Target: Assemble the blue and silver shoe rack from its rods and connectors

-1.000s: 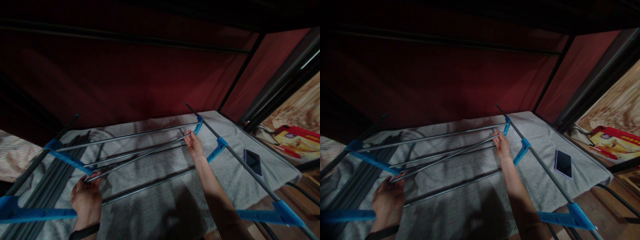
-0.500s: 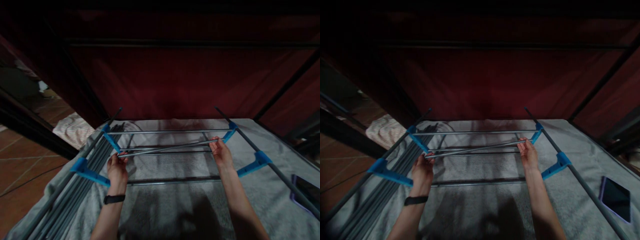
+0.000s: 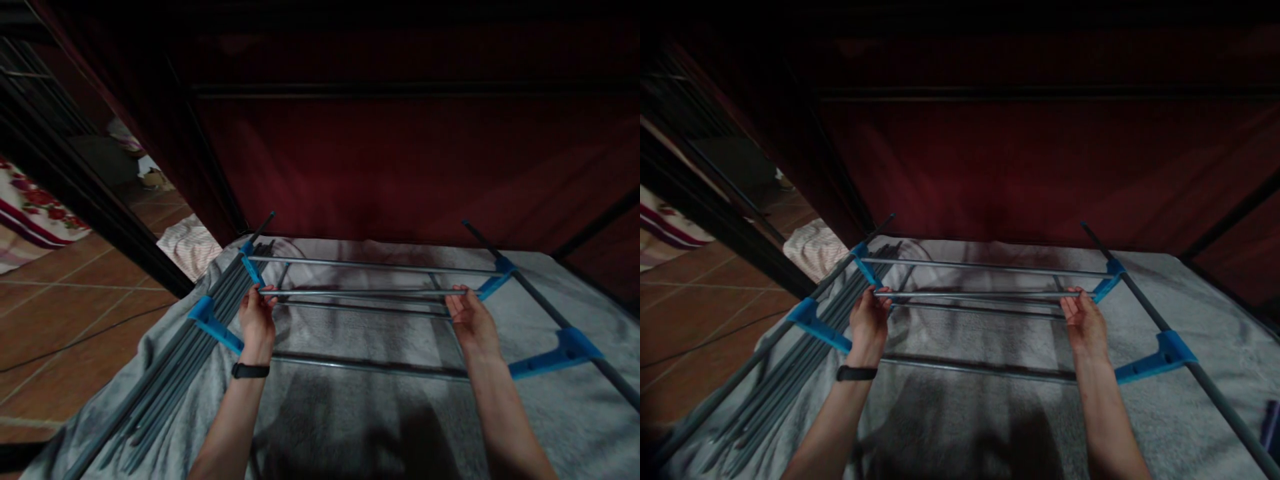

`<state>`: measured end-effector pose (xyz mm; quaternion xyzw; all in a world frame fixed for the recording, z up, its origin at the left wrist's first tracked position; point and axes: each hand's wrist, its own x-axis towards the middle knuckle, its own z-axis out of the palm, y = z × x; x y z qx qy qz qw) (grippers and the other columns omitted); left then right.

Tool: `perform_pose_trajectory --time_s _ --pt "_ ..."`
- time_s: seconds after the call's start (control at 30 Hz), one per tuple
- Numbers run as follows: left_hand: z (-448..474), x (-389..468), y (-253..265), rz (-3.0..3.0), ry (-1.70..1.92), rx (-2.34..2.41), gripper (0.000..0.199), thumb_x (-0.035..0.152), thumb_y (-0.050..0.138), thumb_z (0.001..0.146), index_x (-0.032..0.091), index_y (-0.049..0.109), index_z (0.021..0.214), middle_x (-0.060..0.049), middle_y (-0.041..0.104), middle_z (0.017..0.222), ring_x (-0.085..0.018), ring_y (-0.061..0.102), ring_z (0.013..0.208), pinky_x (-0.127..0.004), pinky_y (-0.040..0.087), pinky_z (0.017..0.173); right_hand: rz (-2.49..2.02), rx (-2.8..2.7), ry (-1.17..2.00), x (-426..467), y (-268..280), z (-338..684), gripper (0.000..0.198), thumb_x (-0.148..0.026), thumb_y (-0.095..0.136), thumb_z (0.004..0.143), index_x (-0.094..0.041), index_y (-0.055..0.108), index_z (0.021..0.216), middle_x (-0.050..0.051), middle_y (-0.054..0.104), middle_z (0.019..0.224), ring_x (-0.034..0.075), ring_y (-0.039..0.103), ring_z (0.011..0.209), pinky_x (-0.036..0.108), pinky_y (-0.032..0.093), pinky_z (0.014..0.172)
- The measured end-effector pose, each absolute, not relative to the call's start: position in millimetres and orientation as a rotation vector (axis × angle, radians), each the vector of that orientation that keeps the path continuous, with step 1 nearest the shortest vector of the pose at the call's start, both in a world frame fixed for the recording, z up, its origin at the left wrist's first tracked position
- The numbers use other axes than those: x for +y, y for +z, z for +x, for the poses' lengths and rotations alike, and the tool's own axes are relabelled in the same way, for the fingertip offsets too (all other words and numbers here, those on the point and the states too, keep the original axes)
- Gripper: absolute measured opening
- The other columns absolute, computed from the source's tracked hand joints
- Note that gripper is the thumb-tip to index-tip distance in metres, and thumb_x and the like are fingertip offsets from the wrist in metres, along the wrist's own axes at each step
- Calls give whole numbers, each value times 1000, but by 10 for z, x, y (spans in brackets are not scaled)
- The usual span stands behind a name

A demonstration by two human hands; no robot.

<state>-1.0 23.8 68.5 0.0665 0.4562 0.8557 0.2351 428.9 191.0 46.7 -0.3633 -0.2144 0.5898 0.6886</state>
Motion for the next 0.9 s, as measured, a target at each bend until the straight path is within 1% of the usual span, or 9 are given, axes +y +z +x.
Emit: perform_pose_trajectory --time_s 0.13,0.23,0.47,0.7,0.9 --pt "-39 231 673 183 2346 1227 16 27 52 96 16 62 100 -6 71 82 -12 66 64 -21 51 58 -826 -485 1312 1904 481 4286 10 -25 74 82 -20 71 90 -2 73 89 9 69 83 22 59 82" --pt "-53 231 667 211 2350 1219 14 27 56 94 16 62 100 -5 71 82 -12 67 64 -20 51 58 -822 -491 1318 1902 489 4284 9 -25 74 83 -21 71 89 -2 73 88 9 69 83 21 59 82" --pt "-58 220 687 265 2336 1206 20 33 65 90 16 61 100 -5 72 82 -12 68 66 -19 51 58 -818 -502 1322 1905 482 4285 10 -26 76 81 -21 71 88 -2 73 87 9 69 80 21 59 81" --pt "-71 225 643 247 2341 1258 22 36 69 86 17 59 94 -3 72 82 -9 62 59 -19 49 55 -830 -466 1318 1911 463 4288 11 -26 77 81 -20 70 86 -3 72 83 8 69 75 21 60 78" --pt "-34 206 607 243 2349 1329 26 38 69 84 17 62 97 -2 70 81 -9 61 59 -20 49 55 -828 -467 1327 1906 470 4310 15 -26 80 78 -20 69 85 -3 72 82 8 69 75 22 60 78"
